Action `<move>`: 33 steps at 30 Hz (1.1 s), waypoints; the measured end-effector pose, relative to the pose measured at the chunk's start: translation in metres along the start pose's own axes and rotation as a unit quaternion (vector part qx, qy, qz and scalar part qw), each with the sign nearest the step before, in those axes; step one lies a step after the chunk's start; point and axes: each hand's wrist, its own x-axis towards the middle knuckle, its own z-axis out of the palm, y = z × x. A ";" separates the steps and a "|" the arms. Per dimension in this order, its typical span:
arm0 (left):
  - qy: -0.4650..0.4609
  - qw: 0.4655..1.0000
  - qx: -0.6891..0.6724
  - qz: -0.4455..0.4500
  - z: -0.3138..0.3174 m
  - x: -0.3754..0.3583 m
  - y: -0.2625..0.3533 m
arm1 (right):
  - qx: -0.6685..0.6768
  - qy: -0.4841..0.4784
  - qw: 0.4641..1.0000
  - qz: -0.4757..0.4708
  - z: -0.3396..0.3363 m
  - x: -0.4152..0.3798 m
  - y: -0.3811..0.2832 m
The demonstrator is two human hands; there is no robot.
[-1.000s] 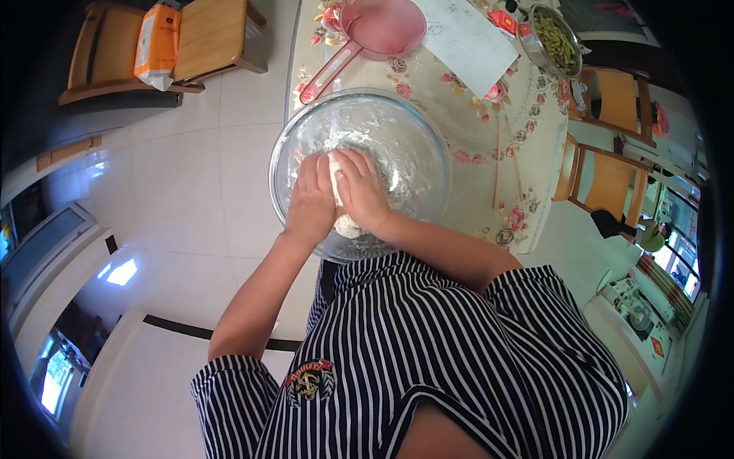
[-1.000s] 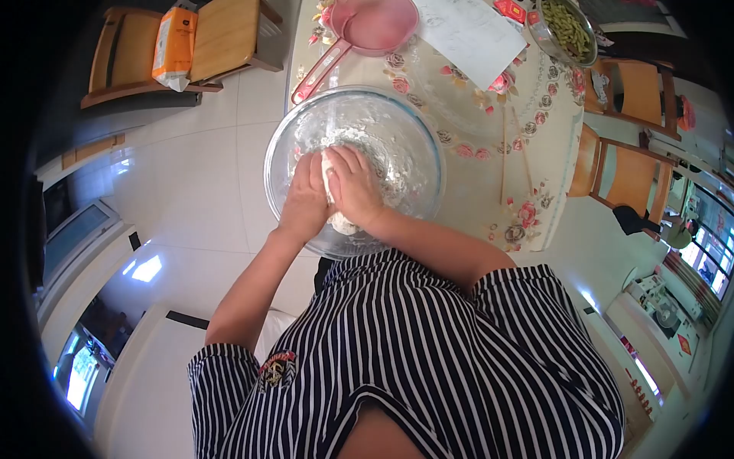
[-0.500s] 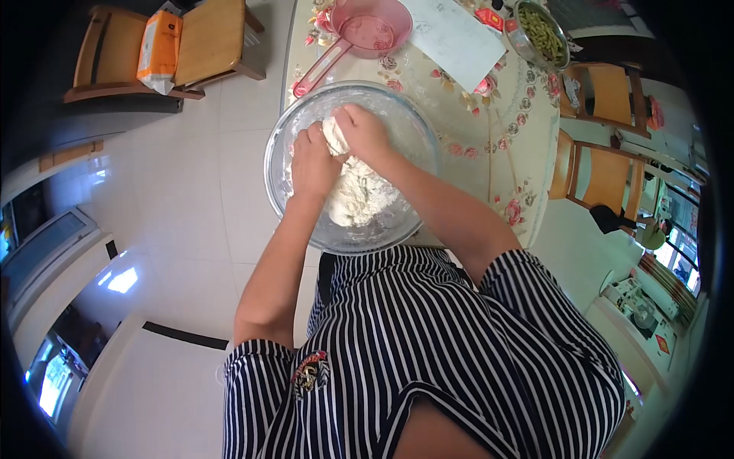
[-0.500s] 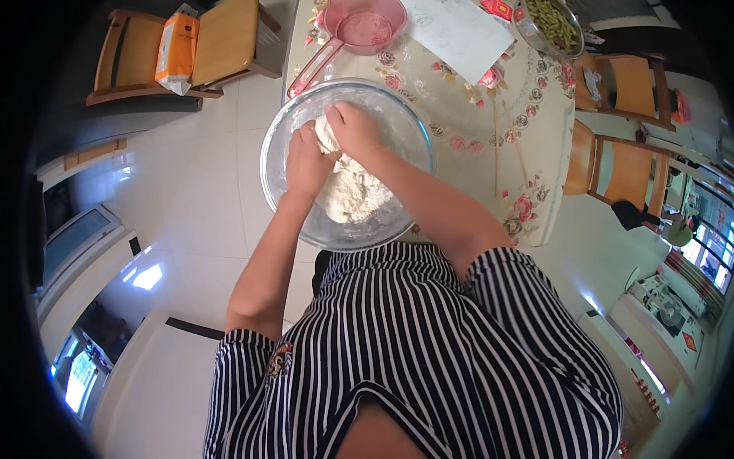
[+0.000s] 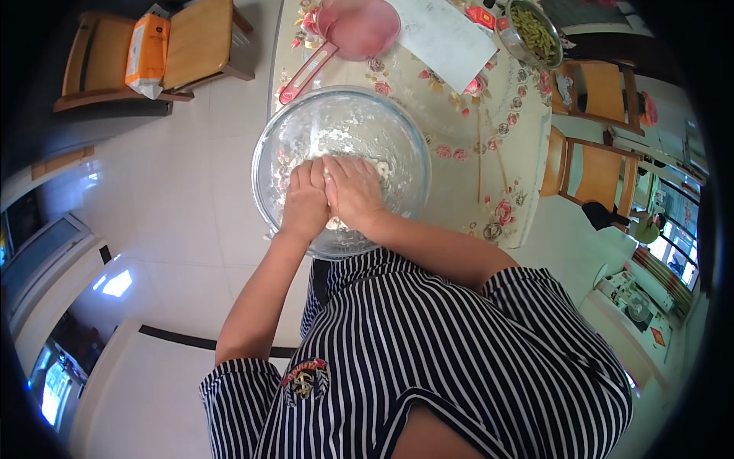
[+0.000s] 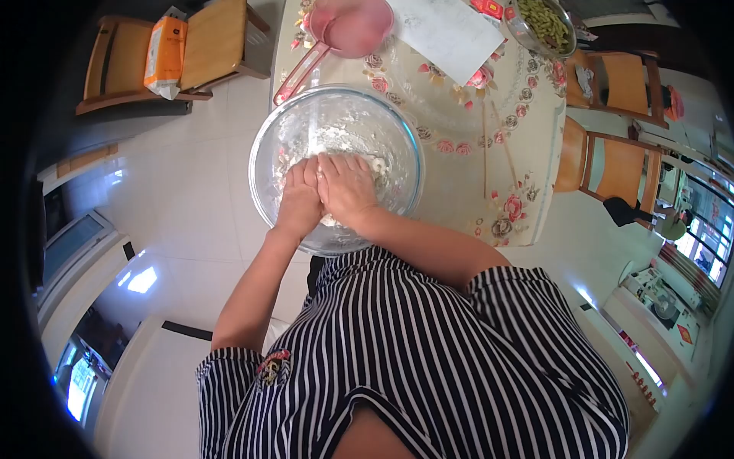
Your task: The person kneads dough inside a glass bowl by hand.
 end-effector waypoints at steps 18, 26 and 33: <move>-0.020 0.992 0.004 -0.127 -0.009 0.039 0.003 | 0.061 -0.254 0.956 0.133 0.011 0.098 0.050; -0.104 0.970 -0.115 -0.186 -0.043 -0.019 0.034 | -0.094 -0.224 0.969 0.030 -0.020 0.004 -0.011; -0.076 0.987 0.018 -0.139 0.011 -0.008 0.017 | -0.041 -0.011 0.998 -0.035 0.001 0.009 0.016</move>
